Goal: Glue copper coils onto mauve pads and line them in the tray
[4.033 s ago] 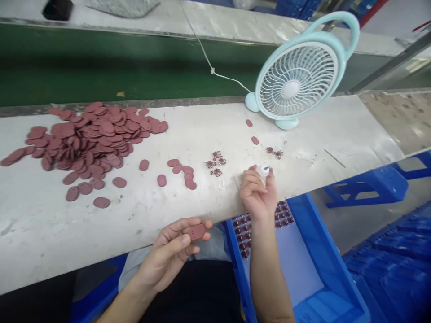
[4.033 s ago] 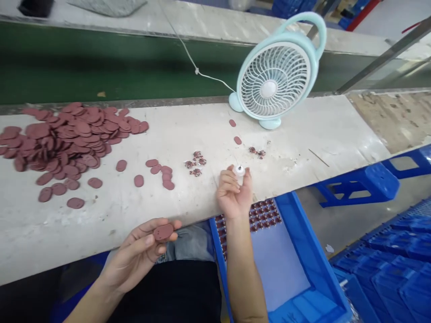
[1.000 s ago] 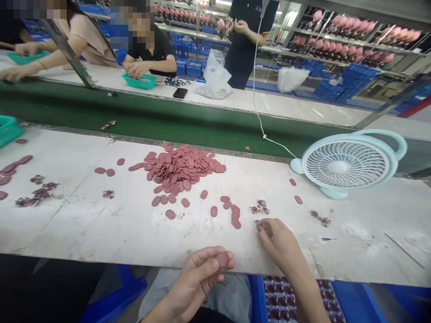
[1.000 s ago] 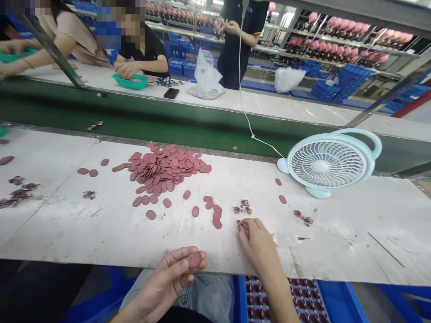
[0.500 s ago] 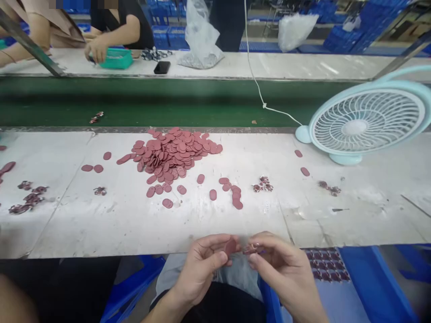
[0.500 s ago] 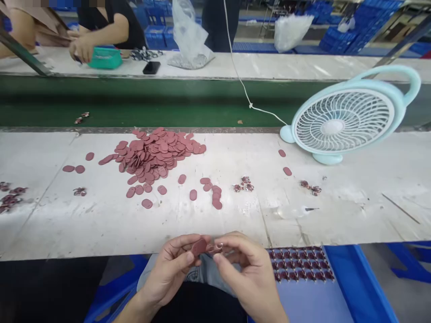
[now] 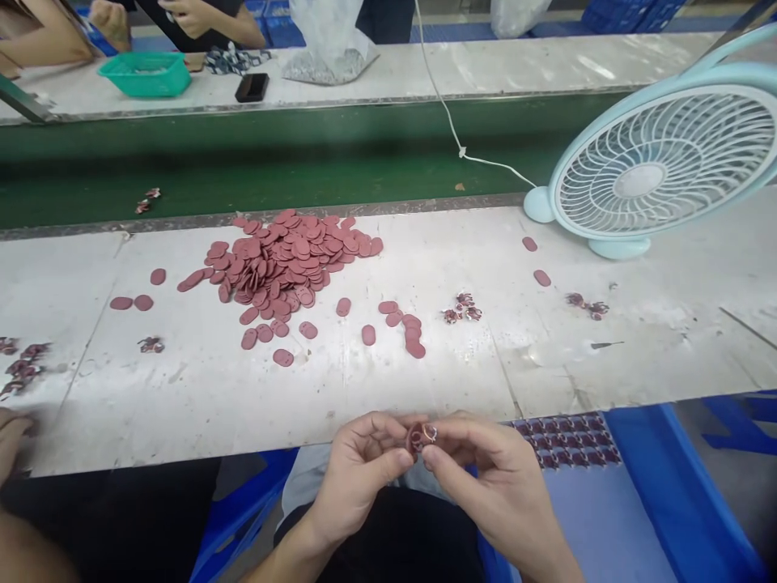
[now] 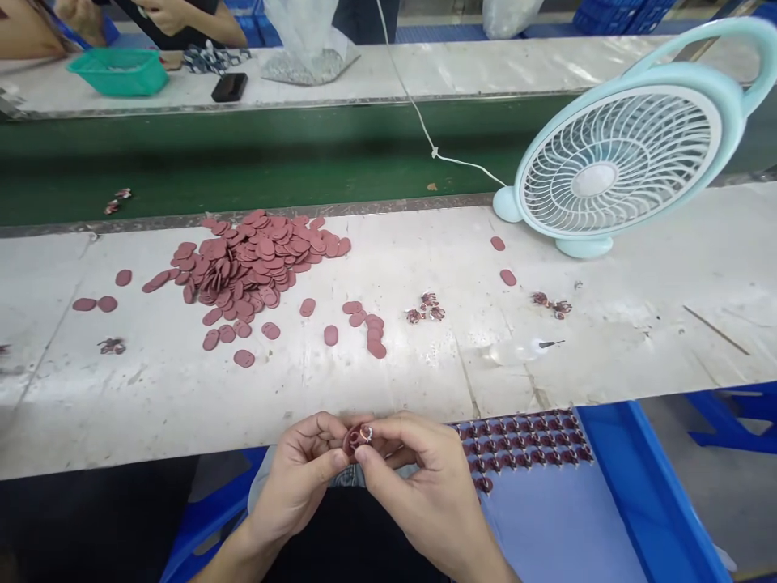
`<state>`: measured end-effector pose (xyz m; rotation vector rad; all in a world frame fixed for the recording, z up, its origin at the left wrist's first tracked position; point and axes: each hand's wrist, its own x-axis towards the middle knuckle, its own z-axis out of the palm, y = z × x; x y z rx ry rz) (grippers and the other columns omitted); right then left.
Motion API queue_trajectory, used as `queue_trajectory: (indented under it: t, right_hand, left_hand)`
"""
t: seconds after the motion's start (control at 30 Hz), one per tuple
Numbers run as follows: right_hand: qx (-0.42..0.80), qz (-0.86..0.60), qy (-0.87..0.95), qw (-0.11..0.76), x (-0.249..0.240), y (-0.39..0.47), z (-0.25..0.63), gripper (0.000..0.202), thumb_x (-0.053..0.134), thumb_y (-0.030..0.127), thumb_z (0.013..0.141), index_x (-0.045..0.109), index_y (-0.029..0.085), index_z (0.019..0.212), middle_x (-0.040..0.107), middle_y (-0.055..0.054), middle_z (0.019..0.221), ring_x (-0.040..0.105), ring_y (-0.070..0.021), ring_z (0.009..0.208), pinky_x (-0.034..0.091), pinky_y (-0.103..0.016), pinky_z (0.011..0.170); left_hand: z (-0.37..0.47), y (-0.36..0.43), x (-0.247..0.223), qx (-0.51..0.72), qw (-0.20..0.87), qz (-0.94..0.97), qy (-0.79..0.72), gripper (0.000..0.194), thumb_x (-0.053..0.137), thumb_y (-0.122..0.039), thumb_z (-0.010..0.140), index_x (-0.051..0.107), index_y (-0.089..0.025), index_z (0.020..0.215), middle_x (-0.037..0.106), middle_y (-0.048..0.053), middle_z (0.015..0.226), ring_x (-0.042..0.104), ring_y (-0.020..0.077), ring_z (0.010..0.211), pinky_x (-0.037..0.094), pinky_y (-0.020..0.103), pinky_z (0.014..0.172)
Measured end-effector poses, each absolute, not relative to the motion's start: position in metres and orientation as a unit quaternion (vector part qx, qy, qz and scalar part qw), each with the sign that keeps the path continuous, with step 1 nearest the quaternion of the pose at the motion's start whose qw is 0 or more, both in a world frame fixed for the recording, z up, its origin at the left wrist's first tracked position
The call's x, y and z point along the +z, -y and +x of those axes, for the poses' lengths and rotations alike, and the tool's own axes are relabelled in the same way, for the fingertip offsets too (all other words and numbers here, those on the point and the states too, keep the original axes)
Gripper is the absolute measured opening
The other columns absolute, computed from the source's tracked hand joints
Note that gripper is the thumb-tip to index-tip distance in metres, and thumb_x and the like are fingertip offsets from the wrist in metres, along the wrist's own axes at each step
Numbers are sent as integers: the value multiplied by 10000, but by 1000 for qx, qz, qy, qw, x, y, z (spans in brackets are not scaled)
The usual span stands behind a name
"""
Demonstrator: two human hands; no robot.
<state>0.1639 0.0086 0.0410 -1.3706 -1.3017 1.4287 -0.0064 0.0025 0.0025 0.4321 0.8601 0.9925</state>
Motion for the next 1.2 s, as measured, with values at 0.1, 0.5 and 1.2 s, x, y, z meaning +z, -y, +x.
queue_trajectory:
  t: [0.1,0.5,1.2]
  right_hand:
    - [572,-538,500,365,43,-9,166,143,724,278,873,761,261,1009,766,-46,964,725,-174,769,598,-272,668]
    - [677,-507,392,362,42,-13,168,119,750,339,858,747,237,919,757,-43,879,696,-180,801,574,-306,730]
    - [653,-501,346,451,29,-5,173,146,749,302,857,764,237,987,768,-46,936,723,-176,787,629,-274,670]
  left_hand:
    - [-5,-2,1,464,760,221,-396,62,792,-168,785,748,-168,740,791,100,1056,710,277,1042,521,423,969]
    - [-2,0,3,479,741,244,-402,72,759,-160,818,779,-190,755,798,88,1044,718,296,1032,548,440,932]
    - [10,-4,0,474,721,288,-416,37,742,-172,838,766,-200,838,754,98,1199,702,292,1109,556,425,964]
